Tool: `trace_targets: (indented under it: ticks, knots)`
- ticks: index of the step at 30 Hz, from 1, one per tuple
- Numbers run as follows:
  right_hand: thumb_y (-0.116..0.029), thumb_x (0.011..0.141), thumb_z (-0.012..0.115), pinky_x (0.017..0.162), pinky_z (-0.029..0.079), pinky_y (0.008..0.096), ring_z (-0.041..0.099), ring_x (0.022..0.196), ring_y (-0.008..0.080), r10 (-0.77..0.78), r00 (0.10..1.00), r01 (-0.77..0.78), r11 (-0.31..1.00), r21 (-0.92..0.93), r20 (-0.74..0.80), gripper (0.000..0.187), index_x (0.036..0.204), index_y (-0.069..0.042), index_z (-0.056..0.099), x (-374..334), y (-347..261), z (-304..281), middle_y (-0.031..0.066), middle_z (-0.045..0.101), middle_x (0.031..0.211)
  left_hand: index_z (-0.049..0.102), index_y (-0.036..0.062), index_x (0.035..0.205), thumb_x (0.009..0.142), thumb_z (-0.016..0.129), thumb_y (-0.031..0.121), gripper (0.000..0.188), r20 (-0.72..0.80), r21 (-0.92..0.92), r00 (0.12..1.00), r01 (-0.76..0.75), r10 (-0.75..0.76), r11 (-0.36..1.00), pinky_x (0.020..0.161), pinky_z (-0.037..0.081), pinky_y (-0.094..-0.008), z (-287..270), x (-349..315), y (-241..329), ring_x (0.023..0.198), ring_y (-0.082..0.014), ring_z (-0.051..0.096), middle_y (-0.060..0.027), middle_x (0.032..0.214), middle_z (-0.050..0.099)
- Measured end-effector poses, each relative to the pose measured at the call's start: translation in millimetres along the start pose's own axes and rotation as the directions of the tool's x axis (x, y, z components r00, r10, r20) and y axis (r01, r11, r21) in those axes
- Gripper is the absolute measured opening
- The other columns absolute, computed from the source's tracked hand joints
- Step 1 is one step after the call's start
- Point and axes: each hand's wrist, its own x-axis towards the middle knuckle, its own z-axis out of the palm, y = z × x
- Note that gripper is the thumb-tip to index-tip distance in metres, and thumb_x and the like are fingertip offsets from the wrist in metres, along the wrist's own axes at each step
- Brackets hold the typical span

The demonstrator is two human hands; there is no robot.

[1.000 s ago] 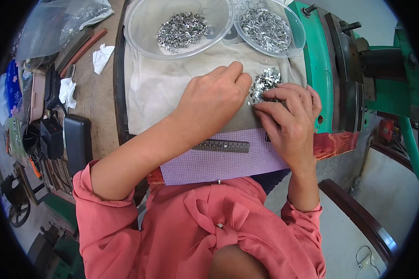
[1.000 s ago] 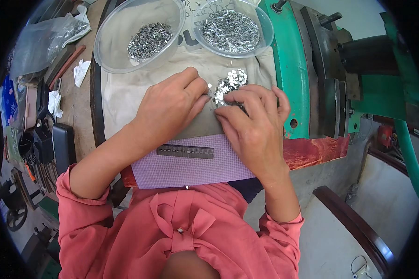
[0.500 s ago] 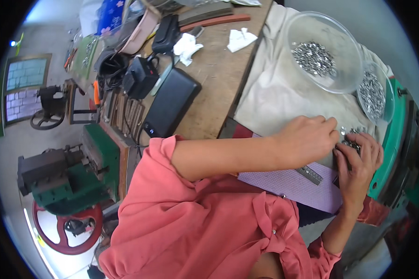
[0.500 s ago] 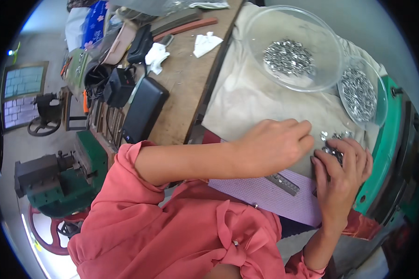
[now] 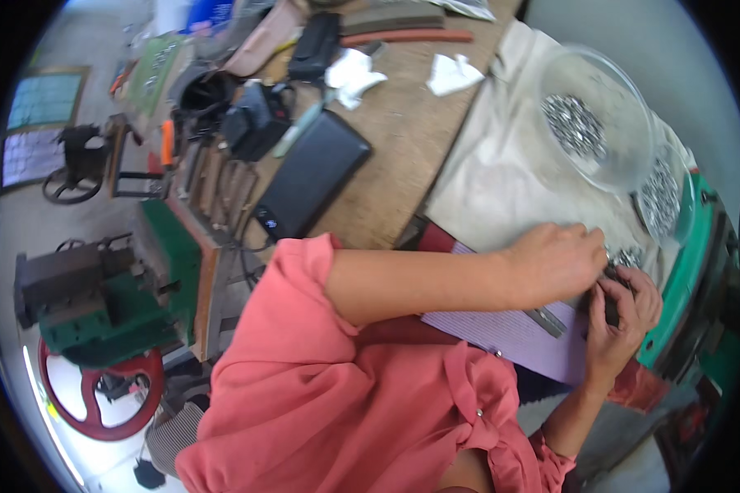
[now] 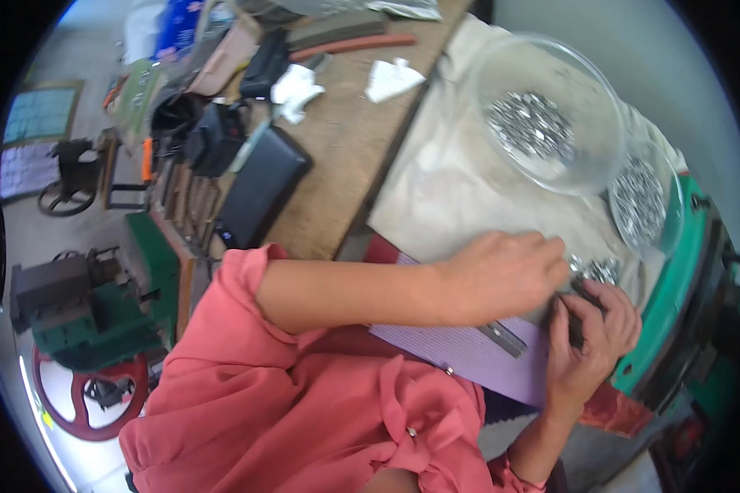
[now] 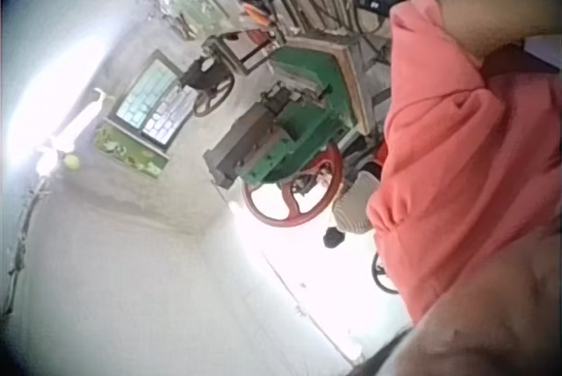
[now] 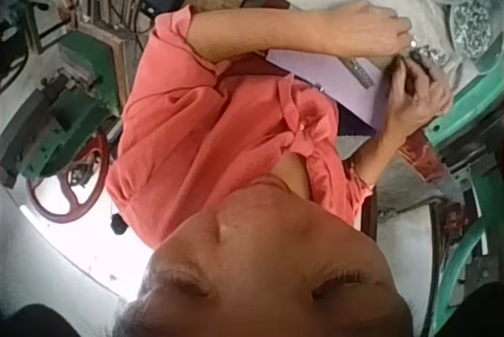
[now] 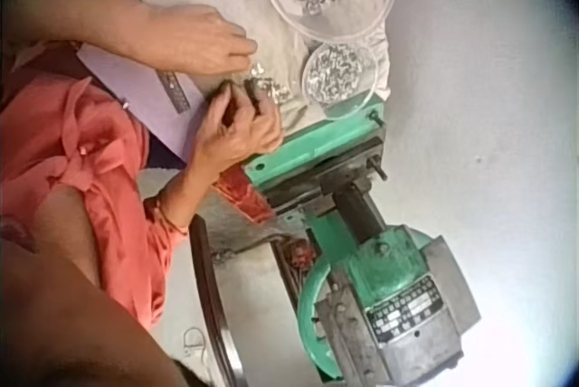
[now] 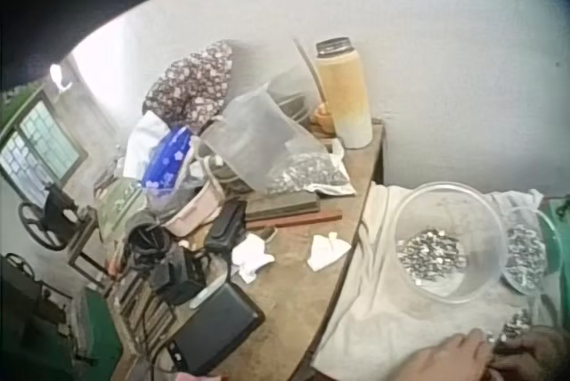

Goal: The person assembles small metal components by hand, placing them into a metal strip and using a green press machine to secure them. The person repeatedly picks up components from a pile, aligns them in the strip, and operates the press to complete the assembly.

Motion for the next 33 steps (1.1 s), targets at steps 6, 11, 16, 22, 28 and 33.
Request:
trace_targets:
  ticks: [6,11,16,22,28,33]
  knots:
    - [-0.009,0.068,0.082,0.101,0.036,0.0433,0.061,0.107,0.0258,0.064,0.998,-0.064,0.986,0.156,0.004,0.018,0.082,-0.013,0.071,-14.0,-6.7,-23.9,0.0027,0.067,0.106,0.057,0.0048,0.096,0.085,0.063,0.012,0.015,0.125,-0.112,0.992,0.034,-0.02,0.993,0.067,0.055,-0.0418,-9.3,3.7,-10.9,0.084,-0.0315,0.064,-0.0109,0.092,0.057]
    - [-0.013,0.069,0.083,0.105,0.03,0.0481,0.059,0.11,0.0243,0.108,0.993,-0.113,0.984,0.14,0.044,0.018,0.083,-0.016,0.073,-39.8,-11.8,-23.8,-0.0004,0.067,0.106,0.057,0.006,0.094,0.087,0.068,0.013,0.014,0.118,-0.14,0.992,0.052,-0.035,0.989,0.066,0.051,-0.0429,-13.1,3.5,-10.7,0.081,-0.0321,0.062,-0.0091,0.09,0.055]
    - [-0.013,0.068,0.082,0.107,0.028,0.0488,0.059,0.111,0.0226,0.094,0.994,-0.102,0.983,0.151,0.056,0.018,0.083,-0.018,0.073,-53.6,-17.6,-17.3,-0.003,0.067,0.105,0.063,0.0061,0.089,0.08,0.074,0.007,0.014,0.086,-0.27,0.996,0.036,-0.013,0.962,0.065,0.049,-0.0396,-35.0,-11.6,1.6,0.079,-0.0294,0.061,-0.0078,0.089,0.058]
    - [-0.014,0.067,0.082,0.108,0.026,0.0491,0.059,0.11,0.0219,0.072,0.996,-0.08,0.986,0.145,0.058,0.018,0.083,-0.018,0.074,-56.1,-23.6,-7.5,-0.0037,0.066,0.102,0.067,0.0063,0.086,0.071,0.079,0.002,0.019,0.104,-0.334,0.994,0.06,-0.026,0.941,0.067,0.047,-0.0377,-37.9,-34.8,11.6,0.08,-0.027,0.06,-0.0081,0.093,0.062]
    - [-0.015,0.068,0.082,0.104,0.029,0.0468,0.06,0.106,0.021,0.072,0.996,-0.08,0.975,0.206,0.048,0.017,0.084,-0.017,0.075,-52.5,-20.1,-8.1,-0.0033,0.066,0.1,0.067,0.007,0.086,0.071,0.079,0.005,0.019,0.116,-0.318,0.993,0.039,-0.002,0.947,0.074,0.045,-0.0382,-26.7,-44.9,17.7,0.085,-0.0263,0.059,-0.0057,0.095,0.062]
    - [-0.011,0.07,0.082,0.09,0.037,0.0382,0.061,0.097,0.0213,0.072,0.995,-0.061,0.989,0.133,-0.074,0.017,0.085,-0.013,0.075,-30.2,-5.2,-8.2,-0.0012,0.067,0.095,0.066,0.0079,0.087,0.073,0.078,0.007,0.019,0.107,-0.305,0.994,0.028,0.005,0.952,0.075,0.043,-0.038,-20.5,-46.5,17.8,0.089,-0.0261,0.058,-0.0046,0.097,0.062]
